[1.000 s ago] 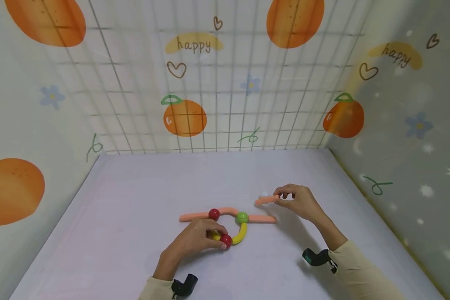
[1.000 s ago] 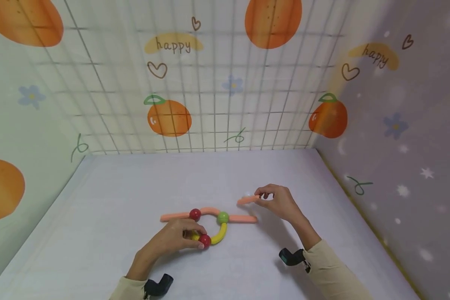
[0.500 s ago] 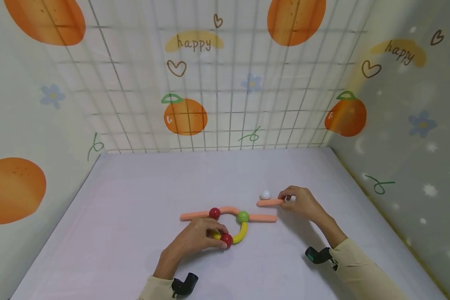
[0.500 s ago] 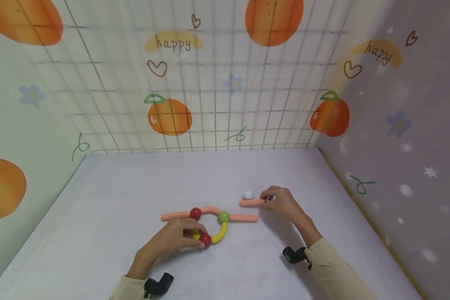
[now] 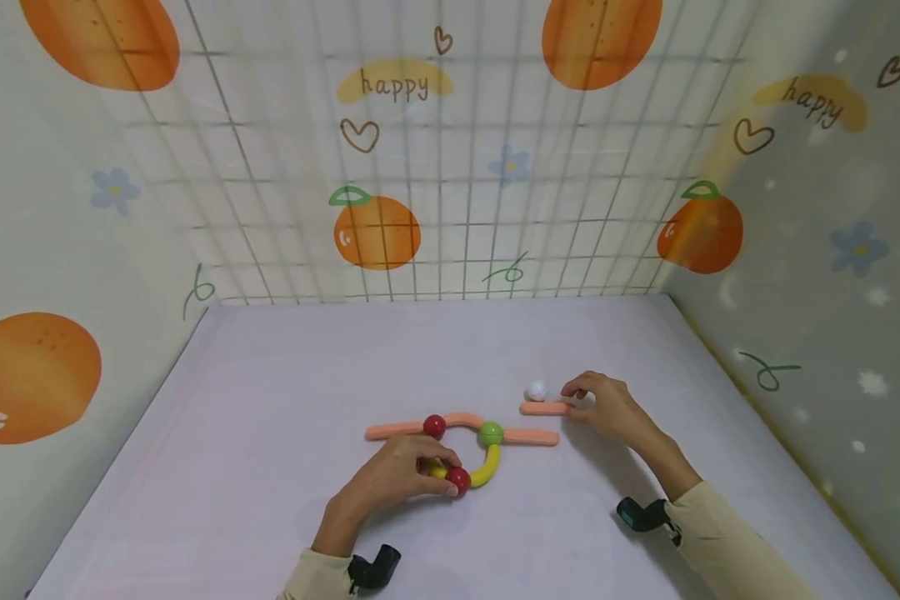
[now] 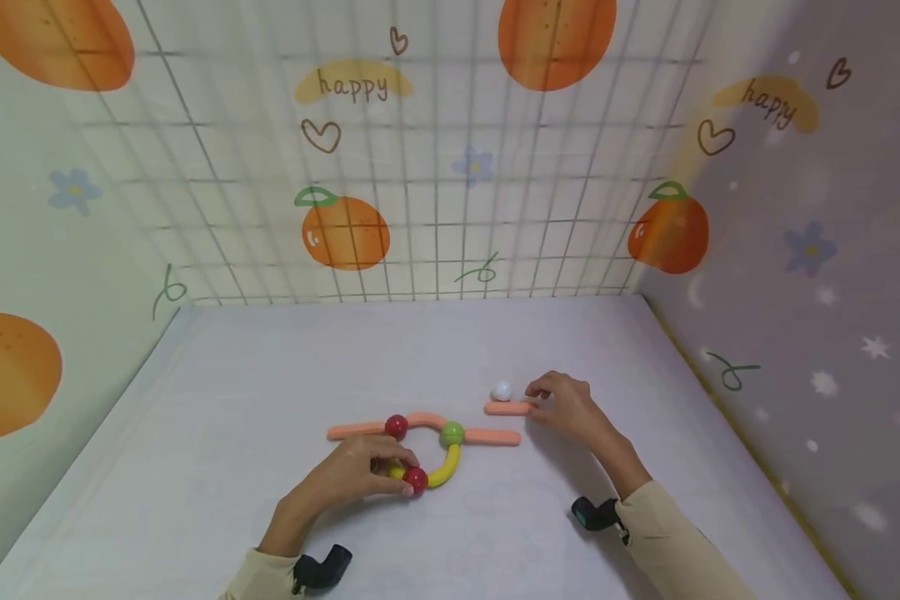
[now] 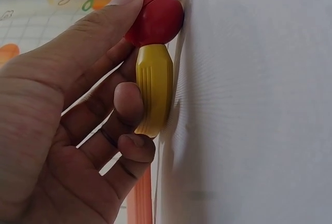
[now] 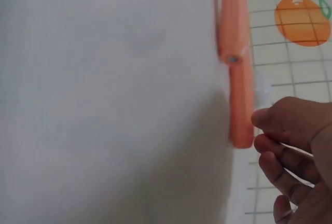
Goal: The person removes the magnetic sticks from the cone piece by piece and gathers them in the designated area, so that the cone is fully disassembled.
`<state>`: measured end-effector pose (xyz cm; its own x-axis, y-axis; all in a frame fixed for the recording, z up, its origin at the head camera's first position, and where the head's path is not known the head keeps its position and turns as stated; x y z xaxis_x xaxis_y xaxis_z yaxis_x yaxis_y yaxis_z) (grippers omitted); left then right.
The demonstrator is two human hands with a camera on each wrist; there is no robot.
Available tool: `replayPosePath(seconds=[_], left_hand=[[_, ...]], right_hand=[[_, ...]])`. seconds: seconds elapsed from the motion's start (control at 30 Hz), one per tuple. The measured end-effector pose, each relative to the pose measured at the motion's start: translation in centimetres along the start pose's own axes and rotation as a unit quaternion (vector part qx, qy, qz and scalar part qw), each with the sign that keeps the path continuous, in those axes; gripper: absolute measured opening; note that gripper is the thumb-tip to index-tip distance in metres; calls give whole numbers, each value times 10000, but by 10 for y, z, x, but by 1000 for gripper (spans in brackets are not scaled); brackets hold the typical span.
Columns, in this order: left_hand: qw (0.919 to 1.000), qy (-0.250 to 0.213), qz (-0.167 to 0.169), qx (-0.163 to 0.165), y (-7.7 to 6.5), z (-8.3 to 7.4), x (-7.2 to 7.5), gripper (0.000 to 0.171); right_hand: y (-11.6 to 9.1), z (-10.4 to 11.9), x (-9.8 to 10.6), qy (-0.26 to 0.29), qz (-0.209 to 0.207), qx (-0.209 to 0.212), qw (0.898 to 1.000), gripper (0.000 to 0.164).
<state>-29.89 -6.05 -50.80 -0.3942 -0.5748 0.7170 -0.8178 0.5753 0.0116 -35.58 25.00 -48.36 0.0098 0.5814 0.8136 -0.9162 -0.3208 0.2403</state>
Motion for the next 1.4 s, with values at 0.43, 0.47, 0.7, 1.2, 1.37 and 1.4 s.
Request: replayPosePath(seconds=[0.43, 0.47, 0.7, 1.2, 1.37, 1.4], left_hand=[[9980, -12, -515, -359, 9, -16, 14, 34], [9973, 31, -630, -370, 13, -19, 15, 34], [9942, 328, -960, -356, 38, -31, 8, 38], [9906, 487, -1136, -582, 55, -40, -14, 21], [9887, 397, -1297, -633, 53, -38, -15, 22], [9887, 369, -1314, -627, 53, -38, -15, 22]], right_hand=[[-17, 51, -1, -24, 337, 527, 9980, 24], [-18, 52, -3, -2, 406, 487, 9980, 26], [-20, 58, -20, -91, 524, 731, 9959, 25], [-18, 70, -39, -1154, 295, 1505, 9814, 19], [-20, 76, -37, -1294, 238, 1872, 9735, 23], [-21, 77, -36, -1290, 197, 1994, 9712, 23]])
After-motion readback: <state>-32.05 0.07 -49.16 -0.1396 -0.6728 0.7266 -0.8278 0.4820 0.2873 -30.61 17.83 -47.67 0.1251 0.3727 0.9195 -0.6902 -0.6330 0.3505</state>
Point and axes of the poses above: each hand's wrist, its own y-axis towards the middle knuckle, its own x-axis out of the back of the hand, z = x × y, the point moved 7 cm from there along y, towards the middle knuckle, and after that the axes turned 1 degree about y, right-handed, at the moved point
